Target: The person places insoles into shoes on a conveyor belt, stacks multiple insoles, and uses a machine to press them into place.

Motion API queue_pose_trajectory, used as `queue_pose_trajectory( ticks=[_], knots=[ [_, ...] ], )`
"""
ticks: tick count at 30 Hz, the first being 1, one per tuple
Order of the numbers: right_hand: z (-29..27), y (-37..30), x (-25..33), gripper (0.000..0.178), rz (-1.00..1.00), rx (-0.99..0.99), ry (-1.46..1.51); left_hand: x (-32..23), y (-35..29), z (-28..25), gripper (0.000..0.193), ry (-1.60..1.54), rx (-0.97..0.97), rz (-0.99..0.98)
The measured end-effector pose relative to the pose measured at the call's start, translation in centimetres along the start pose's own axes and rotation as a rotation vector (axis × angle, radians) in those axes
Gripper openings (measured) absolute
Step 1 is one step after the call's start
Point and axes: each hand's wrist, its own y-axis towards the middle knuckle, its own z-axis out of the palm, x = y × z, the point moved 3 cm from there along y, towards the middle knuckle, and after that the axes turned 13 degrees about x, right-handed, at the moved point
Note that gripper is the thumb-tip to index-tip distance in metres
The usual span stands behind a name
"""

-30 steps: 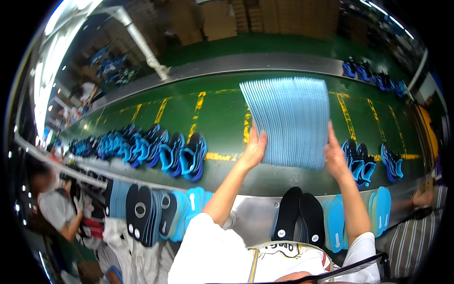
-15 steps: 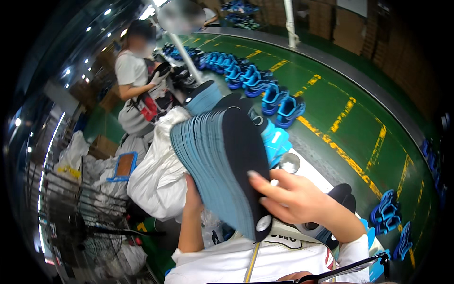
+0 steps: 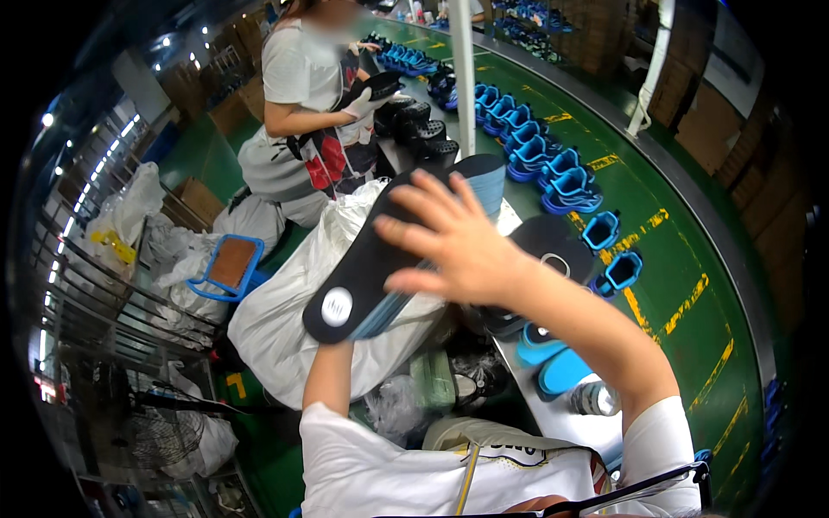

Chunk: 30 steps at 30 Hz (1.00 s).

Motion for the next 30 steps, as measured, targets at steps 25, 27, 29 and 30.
queue_pose_trajectory(
  ticks=[25,27,29,30],
  knots=[
    [9.9,-9.3,-23.7,0.058,0.688,0.659,-0.139,17.3,25.6,-19.4,0.031,-0.334,0.069,-0.284],
    [10.4,-8.6,-23.7,0.057,0.687,0.631,-0.161,17.4,23.5,-20.7,0.033,-0.401,0.008,-0.209],
    [11.0,-8.5,-23.5,0.056,0.675,0.588,-0.200,18.3,21.5,-22.6,0.033,-0.584,-0.099,-0.214],
    [11.1,-8.2,-23.3,0.056,0.665,0.594,-0.206,18.4,20.1,-23.1,0.032,-0.572,-0.147,-0.172]
  ],
)
